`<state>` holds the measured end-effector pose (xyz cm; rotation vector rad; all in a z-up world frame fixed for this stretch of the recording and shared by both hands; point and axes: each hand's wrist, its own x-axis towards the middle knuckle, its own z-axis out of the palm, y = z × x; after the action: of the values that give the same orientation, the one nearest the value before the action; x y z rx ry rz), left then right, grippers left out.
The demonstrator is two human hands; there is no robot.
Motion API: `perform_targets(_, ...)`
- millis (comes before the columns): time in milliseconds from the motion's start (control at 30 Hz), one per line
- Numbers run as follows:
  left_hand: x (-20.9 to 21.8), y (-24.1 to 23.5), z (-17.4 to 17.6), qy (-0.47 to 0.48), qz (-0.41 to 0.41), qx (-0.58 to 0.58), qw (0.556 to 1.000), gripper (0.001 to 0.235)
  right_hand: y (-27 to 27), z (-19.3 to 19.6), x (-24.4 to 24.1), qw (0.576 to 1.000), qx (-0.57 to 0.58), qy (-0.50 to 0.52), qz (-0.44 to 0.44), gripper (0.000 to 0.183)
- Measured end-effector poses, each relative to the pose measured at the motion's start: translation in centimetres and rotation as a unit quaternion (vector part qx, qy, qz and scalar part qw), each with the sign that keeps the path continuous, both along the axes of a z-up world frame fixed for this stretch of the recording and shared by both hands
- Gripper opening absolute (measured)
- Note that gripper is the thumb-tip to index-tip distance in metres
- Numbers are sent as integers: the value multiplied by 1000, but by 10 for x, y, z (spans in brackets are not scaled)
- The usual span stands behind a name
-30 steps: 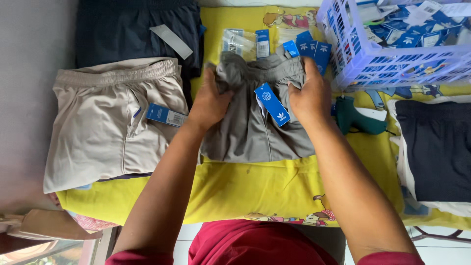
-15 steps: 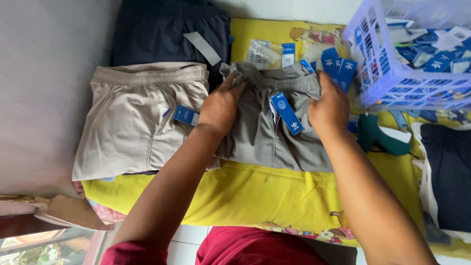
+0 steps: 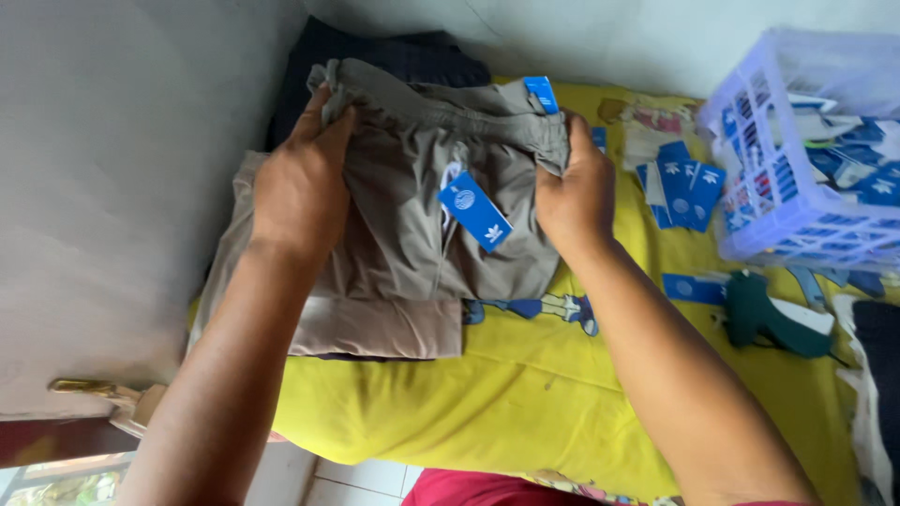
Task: The person uses a handheld stapler to attach blue brand tags to the waistbands of several pairs of shorts. They handle gray, black, and beige shorts one at a time, positioning each tag and stapling it in place before moving to the next item.
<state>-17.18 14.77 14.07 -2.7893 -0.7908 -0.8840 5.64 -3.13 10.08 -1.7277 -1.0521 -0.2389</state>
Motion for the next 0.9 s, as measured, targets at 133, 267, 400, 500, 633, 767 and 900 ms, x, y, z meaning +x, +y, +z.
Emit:
perform_targets(133, -8, 58, -6, 37, 39, -5, 999, 65, 59, -8, -1, 996, 65, 29, 56, 25)
perform_targets(267, -2, 118, -22, 29, 36, 16, 999, 65, 109, -11, 3, 996, 63, 53, 44, 32)
perform_targets(400, 16, 168, -44, 114, 88, 8, 990, 65, 149, -25, 21, 995, 62, 72, 36, 39)
perform_targets(500, 25, 183, -44, 106, 73, -2, 992, 75, 166, -27, 26, 991, 54, 115, 49, 31)
perform_targets(633, 39, 211, -46, 94, 52, -25, 994, 73, 199, -50, 50, 995, 57, 76, 18, 39)
perform_targets(767, 51, 231, -41, 55, 45, -3, 997, 74, 221, -40, 54, 992, 69, 93, 39, 30)
perform_targets(900, 63, 262, -44, 10, 21, 9, 1000, 74, 257, -49, 73, 996, 68, 62, 16, 30)
